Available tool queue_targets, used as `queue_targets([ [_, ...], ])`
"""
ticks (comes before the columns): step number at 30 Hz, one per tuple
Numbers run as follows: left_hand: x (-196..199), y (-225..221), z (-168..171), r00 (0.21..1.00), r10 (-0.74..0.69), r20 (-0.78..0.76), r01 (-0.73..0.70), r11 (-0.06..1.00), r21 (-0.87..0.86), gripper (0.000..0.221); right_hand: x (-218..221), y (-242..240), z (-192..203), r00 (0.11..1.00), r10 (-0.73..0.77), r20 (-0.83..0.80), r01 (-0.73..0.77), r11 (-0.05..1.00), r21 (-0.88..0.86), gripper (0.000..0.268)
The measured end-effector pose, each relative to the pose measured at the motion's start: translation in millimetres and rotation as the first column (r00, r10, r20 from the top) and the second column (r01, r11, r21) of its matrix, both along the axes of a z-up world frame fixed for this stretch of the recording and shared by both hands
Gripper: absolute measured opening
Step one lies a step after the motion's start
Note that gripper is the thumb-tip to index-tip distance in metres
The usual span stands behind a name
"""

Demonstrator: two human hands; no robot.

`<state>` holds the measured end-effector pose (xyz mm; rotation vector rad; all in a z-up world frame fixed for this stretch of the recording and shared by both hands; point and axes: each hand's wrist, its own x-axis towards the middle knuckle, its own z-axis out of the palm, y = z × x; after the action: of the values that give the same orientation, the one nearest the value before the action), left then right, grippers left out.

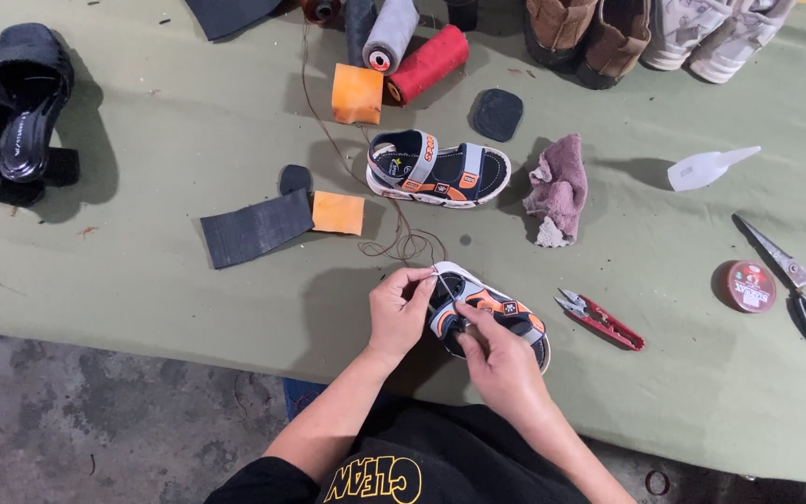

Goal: Hand-stitching a small child's sandal using a stitching awl and thread at a repair bench.

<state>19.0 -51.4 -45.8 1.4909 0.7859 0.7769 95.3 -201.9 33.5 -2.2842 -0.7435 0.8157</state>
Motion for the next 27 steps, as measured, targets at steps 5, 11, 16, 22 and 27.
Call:
queue_targets([
  [5, 0, 0, -1, 1.0, -0.012, -0.024, 0.011, 1.0, -0.029, 0.012, -3, -5, -6, 0.979, 0.1, 0.178, -0.102, 0.995, 0.005, 0.045],
  [11, 1, 1, -3, 0.999, -0.034, -0.024, 0.033, 0.999, -0.03, 0.012, 10, -5, 2, 0.974, -0.031, -0.226, 0.037, 0.999, 0.024, 0.046],
  [16, -2, 13, 4, 0.997, -0.058, -0.046, 0.056, 0.998, -0.042, 0.012, 17, -19, -2, 0.745, -0.083, -0.662, 0.232, 0.962, 0.14, 0.049],
  [22, -10, 25, -1, 0.994, -0.007, -0.105, 0.013, 0.998, 0.055, 0.025, 4, -63, -1, 0.865, -0.004, -0.503, 0.089, 0.985, 0.145, 0.051],
  [27, -18, 16, -3, 0.99, -0.092, 0.104, 0.064, 0.966, 0.249, 0.018, 25, -68, 12, 0.878, -0.015, -0.478, 0.154, 0.955, 0.253, 0.054],
])
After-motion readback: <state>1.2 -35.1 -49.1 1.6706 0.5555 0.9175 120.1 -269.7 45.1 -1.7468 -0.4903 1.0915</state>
